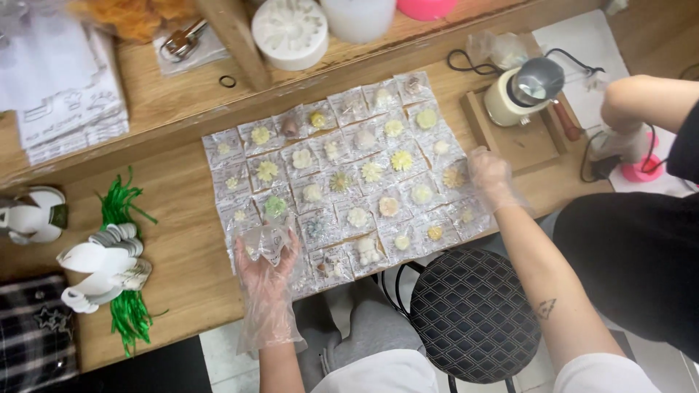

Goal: The person sits at a workshop table and packages small flower-shaped wax melts one at a time, placing each melt into a small clear plastic bag with a printed paper label and folding the bag closed, arranging the finished bags in a grid on the table.

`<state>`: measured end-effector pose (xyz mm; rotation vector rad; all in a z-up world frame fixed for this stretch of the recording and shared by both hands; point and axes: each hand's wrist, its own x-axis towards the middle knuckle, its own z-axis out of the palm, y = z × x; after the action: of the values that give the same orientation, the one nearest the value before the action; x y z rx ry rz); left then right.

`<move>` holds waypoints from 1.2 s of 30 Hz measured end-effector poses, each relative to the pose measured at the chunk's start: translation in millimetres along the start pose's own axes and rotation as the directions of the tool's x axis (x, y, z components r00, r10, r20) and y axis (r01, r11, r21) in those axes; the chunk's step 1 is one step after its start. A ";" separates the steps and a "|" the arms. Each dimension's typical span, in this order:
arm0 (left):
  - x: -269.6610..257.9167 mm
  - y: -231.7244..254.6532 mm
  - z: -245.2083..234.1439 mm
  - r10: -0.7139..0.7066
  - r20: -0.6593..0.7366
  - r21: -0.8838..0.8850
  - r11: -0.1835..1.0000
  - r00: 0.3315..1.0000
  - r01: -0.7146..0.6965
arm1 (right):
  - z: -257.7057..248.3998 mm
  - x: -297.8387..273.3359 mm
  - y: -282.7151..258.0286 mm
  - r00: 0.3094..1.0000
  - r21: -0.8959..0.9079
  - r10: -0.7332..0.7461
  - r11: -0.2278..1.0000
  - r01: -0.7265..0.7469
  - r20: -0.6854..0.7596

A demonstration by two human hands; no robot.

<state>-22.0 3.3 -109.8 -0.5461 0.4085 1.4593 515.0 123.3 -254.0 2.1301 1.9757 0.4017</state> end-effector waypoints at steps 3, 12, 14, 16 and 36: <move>-14.7 -7.4 15.3 -0.006 0.025 -0.048 0.999 1.000 0.007 | -13.5 5.6 3.9 0.998 0.023 -0.043 0.999 0.041 0.050; -18.7 -6.4 9.7 0.018 -0.018 -0.177 0.984 1.000 -0.021 | -47.3 14.0 4.2 0.987 -0.036 -0.136 0.990 0.139 0.083; -18.0 -8.2 8.4 0.031 -0.051 -0.206 0.978 0.998 -0.040 | -81.4 11.2 -11.8 0.991 0.011 -0.110 0.994 0.109 0.078; -15.3 -10.0 5.0 0.047 -0.034 -0.187 0.981 0.998 -0.052 | -136.4 -1.1 -36.8 0.999 0.514 -0.047 0.857 0.038 0.004; 11.9 42.8 -8.2 -0.084 0.304 -0.292 0.940 0.949 0.177 | -393.8 -190.2 -331.8 0.931 0.923 -0.120 0.136 0.359 -0.345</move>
<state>-63.1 9.4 -127.6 -0.5925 -0.0962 1.4546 58.4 -52.0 -4.7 2.1566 3.1629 -1.2147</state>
